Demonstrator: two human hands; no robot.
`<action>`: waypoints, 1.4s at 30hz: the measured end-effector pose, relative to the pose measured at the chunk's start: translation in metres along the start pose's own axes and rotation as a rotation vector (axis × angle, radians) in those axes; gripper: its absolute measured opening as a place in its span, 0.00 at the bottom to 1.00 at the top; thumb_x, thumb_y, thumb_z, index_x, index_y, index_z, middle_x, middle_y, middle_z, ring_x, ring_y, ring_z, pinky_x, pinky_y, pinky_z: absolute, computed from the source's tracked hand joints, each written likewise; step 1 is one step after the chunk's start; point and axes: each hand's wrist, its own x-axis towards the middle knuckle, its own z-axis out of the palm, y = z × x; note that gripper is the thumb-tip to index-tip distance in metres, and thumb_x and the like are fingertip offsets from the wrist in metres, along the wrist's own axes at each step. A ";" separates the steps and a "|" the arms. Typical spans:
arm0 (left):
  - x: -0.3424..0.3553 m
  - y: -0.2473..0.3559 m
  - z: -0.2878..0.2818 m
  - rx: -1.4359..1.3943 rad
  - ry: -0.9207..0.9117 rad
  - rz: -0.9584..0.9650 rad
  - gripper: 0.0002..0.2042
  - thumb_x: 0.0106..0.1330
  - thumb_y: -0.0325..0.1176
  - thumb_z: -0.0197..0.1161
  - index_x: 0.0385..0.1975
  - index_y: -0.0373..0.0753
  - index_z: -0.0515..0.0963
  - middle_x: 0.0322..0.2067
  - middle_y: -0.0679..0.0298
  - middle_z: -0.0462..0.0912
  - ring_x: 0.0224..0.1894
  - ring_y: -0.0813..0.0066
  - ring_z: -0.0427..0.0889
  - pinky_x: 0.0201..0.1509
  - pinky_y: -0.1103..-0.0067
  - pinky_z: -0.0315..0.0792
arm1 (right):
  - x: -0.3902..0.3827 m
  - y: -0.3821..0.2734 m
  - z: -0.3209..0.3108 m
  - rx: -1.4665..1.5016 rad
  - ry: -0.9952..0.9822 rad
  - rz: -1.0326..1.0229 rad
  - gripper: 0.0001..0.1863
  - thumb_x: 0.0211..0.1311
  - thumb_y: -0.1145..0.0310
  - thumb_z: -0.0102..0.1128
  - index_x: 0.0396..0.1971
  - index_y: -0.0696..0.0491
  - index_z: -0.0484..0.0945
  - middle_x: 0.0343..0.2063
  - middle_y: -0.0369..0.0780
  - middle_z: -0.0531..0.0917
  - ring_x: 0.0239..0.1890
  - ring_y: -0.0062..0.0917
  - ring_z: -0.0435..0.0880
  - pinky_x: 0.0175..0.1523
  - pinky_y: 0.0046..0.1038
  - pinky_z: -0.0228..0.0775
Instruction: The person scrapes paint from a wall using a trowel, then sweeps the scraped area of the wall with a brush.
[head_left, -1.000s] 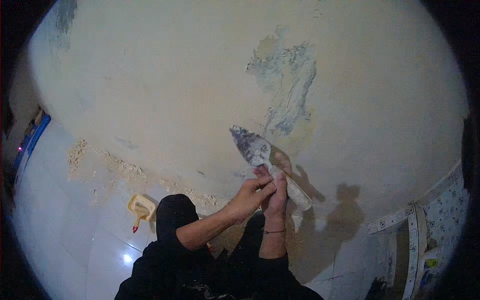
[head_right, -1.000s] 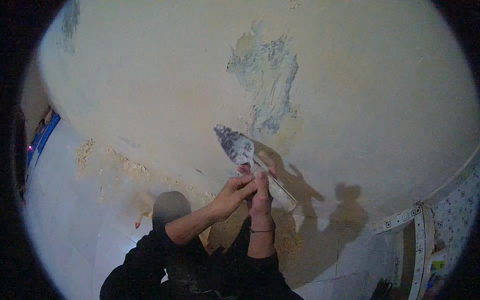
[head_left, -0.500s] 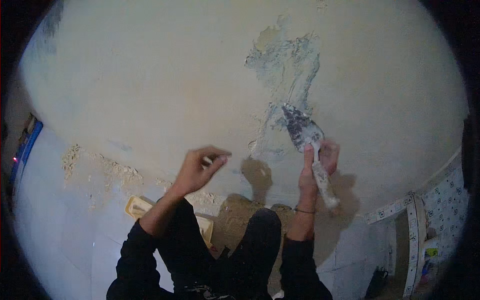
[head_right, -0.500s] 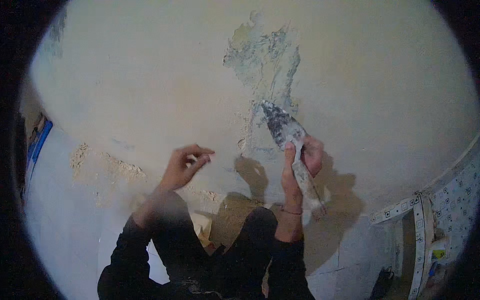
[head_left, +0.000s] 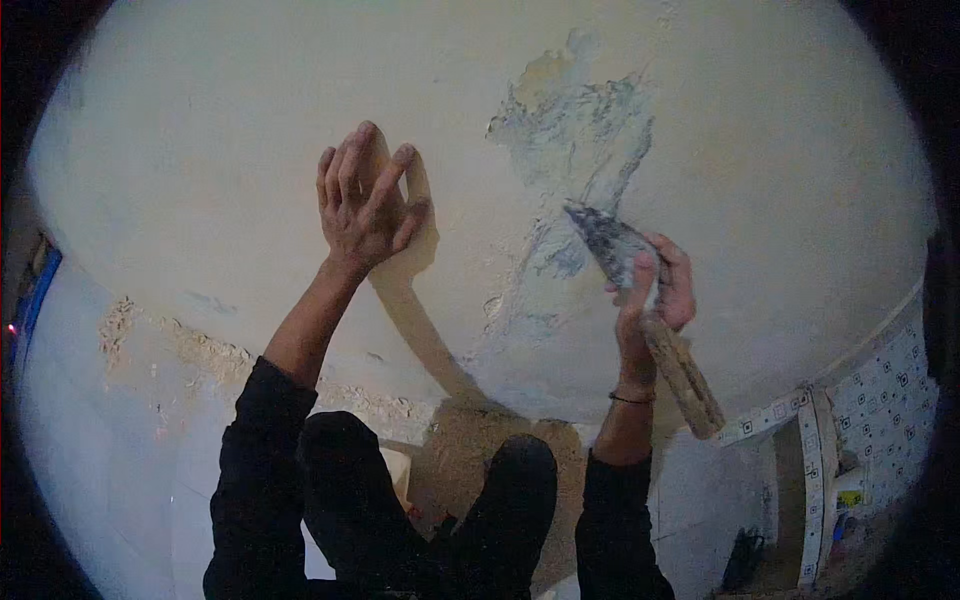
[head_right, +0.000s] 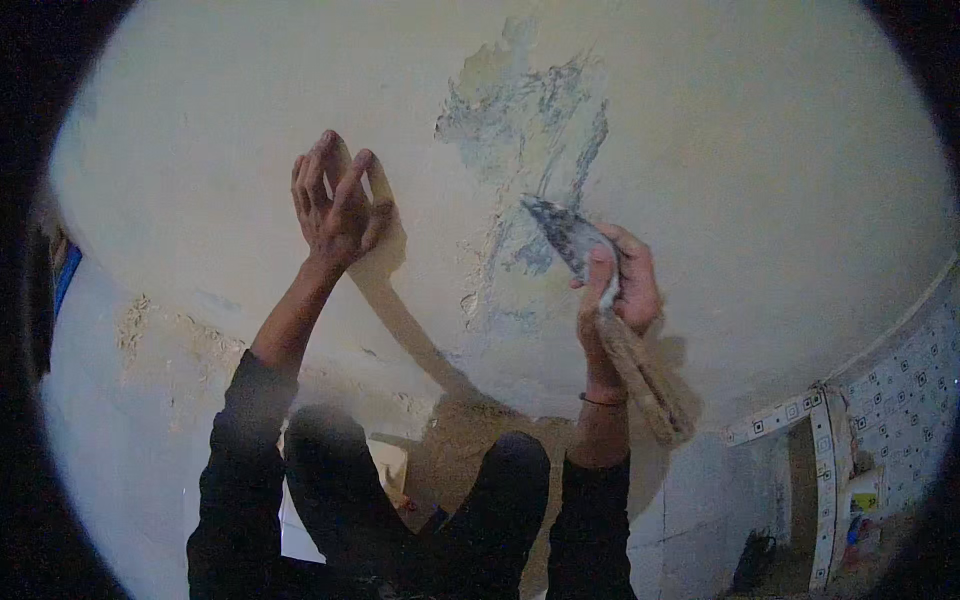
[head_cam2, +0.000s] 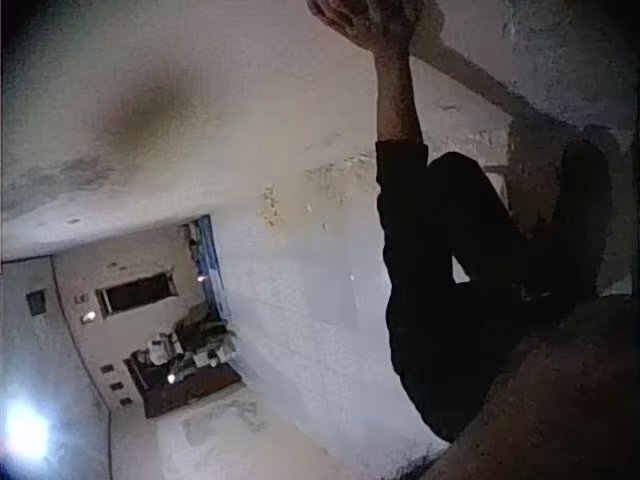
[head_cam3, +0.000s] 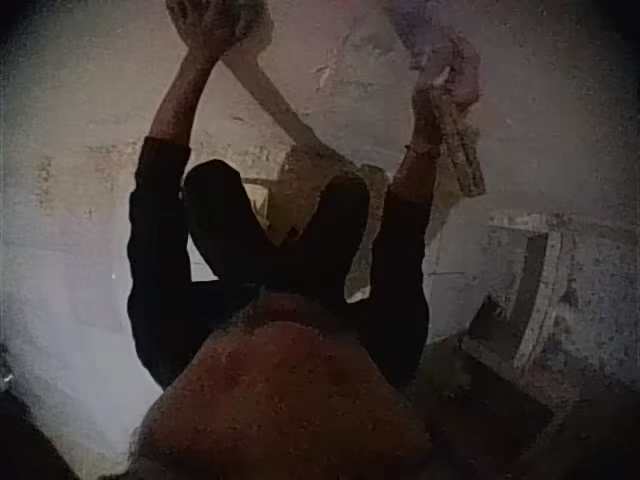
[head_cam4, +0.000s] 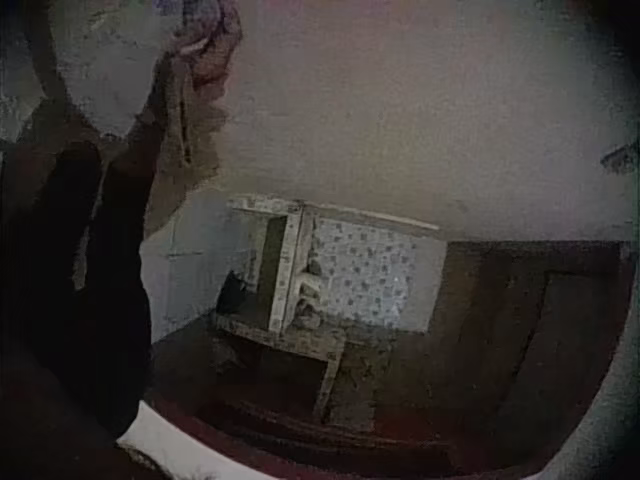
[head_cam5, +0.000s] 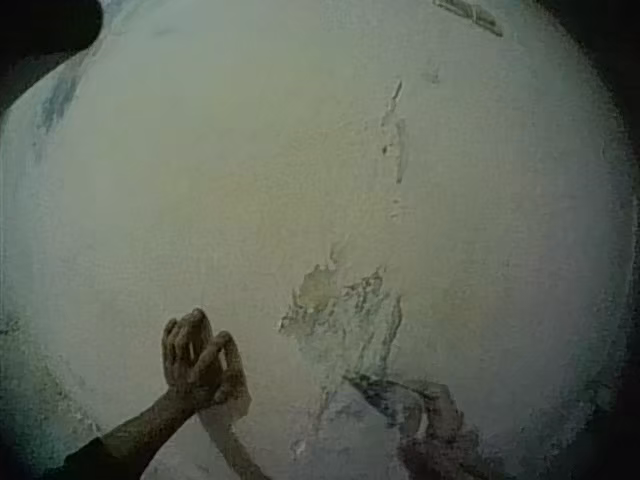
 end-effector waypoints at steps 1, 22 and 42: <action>0.000 0.000 -0.001 0.022 -0.010 0.007 0.29 0.56 0.51 0.61 0.57 0.49 0.68 0.63 0.51 0.57 0.66 0.56 0.56 0.67 0.57 0.50 | 0.003 0.000 -0.003 -0.004 -0.002 0.008 0.13 0.61 0.70 0.58 0.44 0.60 0.75 0.40 0.42 0.80 0.38 0.23 0.79 0.35 0.22 0.76; 0.000 -0.003 0.007 0.046 0.037 -0.002 0.24 0.60 0.56 0.52 0.53 0.53 0.73 0.60 0.57 0.63 0.62 0.61 0.61 0.67 0.62 0.52 | 0.069 -0.020 -0.003 -0.457 -0.234 -0.758 0.03 0.54 0.73 0.63 0.29 0.55 0.80 0.24 0.40 0.84 0.21 0.21 0.83 0.26 0.20 0.74; -0.001 0.000 0.005 0.037 0.032 -0.017 0.25 0.57 0.54 0.56 0.55 0.56 0.72 0.61 0.56 0.62 0.63 0.61 0.61 0.68 0.63 0.51 | 0.085 -0.058 0.003 -0.451 -0.381 -0.757 0.02 0.58 0.76 0.60 0.30 0.56 0.80 0.25 0.40 0.83 0.25 0.19 0.81 0.32 0.20 0.73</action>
